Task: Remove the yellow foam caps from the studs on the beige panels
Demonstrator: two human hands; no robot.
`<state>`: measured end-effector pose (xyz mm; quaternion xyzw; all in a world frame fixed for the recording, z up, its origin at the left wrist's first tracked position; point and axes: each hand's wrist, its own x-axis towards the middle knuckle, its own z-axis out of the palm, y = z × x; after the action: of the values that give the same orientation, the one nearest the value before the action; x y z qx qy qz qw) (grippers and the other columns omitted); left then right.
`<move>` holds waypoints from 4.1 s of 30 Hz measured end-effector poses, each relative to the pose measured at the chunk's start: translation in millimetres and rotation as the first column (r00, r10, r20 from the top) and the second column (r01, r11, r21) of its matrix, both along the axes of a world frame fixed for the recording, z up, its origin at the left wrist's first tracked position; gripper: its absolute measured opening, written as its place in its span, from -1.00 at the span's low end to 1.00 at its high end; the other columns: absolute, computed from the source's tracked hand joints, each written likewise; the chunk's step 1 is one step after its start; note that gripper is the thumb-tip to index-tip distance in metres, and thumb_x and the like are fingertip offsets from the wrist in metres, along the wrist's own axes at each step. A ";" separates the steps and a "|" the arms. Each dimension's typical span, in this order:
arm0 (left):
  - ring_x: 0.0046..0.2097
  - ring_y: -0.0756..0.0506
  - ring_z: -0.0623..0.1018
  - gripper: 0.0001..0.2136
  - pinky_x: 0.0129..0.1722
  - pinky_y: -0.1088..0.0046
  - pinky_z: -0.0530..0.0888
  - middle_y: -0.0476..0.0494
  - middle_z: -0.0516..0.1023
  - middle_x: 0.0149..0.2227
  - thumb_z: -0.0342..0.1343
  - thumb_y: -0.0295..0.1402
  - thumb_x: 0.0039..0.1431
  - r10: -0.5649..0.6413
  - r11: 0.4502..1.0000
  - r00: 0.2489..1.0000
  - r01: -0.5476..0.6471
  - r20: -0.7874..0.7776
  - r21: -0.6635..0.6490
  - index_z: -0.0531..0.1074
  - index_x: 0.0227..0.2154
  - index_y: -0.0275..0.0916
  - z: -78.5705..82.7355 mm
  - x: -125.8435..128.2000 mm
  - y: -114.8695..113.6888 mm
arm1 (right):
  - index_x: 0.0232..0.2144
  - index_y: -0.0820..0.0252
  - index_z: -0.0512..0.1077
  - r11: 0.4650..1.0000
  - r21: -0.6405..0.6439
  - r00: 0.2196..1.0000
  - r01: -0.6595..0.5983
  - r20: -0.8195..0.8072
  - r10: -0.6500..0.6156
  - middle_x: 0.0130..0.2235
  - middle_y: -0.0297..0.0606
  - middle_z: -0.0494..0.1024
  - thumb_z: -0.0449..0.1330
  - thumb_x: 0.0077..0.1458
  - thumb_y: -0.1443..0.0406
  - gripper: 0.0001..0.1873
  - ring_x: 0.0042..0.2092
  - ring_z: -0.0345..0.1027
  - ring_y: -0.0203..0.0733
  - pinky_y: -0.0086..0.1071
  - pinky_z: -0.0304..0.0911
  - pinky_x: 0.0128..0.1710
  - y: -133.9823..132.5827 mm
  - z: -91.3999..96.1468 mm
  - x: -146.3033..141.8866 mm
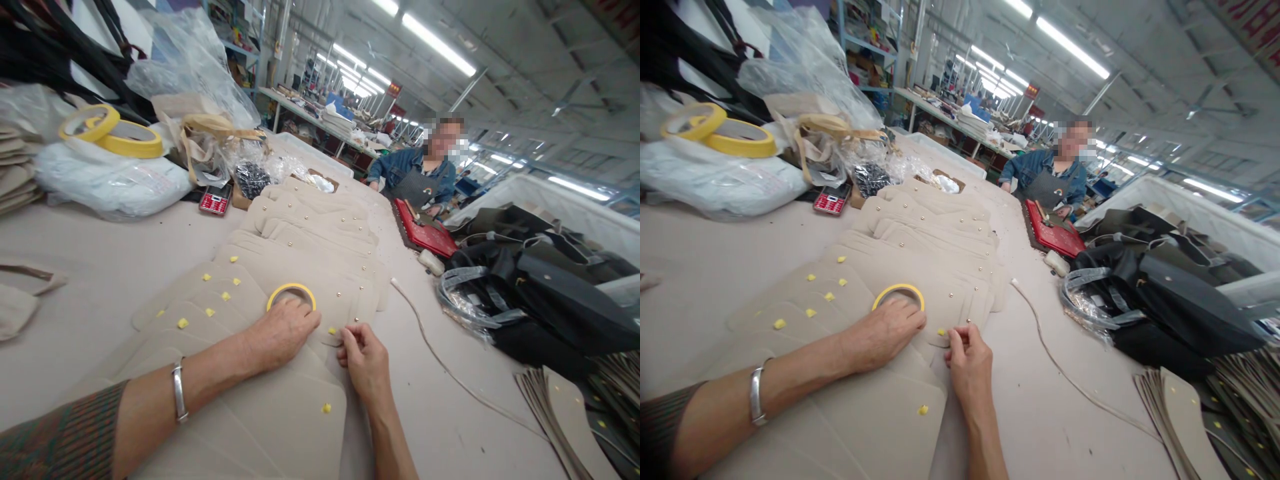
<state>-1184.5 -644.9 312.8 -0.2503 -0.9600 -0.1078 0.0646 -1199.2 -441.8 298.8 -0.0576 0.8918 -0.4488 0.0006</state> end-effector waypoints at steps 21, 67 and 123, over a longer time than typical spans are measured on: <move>-0.28 -0.06 0.50 -0.81 -0.29 0.45 0.43 -0.08 0.51 -0.30 -0.13 -0.45 0.34 -0.100 0.928 0.993 0.117 -0.066 0.353 0.38 -0.15 -0.22 10.0 3.8 -12.9 | -0.58 0.17 0.47 0.932 0.243 0.963 -0.270 0.056 0.264 -0.56 -0.39 0.49 0.11 0.15 0.27 -0.70 -0.47 0.35 -0.27 -0.45 0.09 -0.47 -7.7 19.9 5.4; -0.47 -0.08 0.34 -0.78 -0.50 0.38 0.20 -0.05 0.33 -0.50 -0.17 -0.52 0.29 0.037 0.944 0.879 0.125 -0.476 0.304 0.28 -0.44 -0.23 7.6 -7.0 1.9 | -0.57 0.29 0.43 0.851 -0.520 0.992 0.076 0.128 -0.010 -0.68 -0.39 0.41 0.26 -0.15 0.17 -0.75 -0.66 0.26 -0.35 -0.50 0.27 -0.64 -55.7 44.7 -2.7; -0.21 -0.19 0.46 -0.78 -0.28 0.33 0.44 -0.19 0.47 -0.27 -0.10 -0.61 0.21 0.135 0.983 0.989 -0.141 0.057 0.119 0.40 -0.27 -0.25 -7.6 -15.1 5.8 | -0.45 0.32 0.47 0.944 -0.328 0.991 0.037 0.134 0.008 -0.60 -0.34 0.42 0.27 -0.04 -0.01 -0.56 -0.58 0.27 -0.35 -0.52 0.22 -0.60 -12.6 -5.8 -33.9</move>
<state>-1199.6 -639.1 305.2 -0.1761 -0.9678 -0.1682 0.0640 -1233.1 -454.4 293.0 -0.0201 0.8024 -0.5945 0.0474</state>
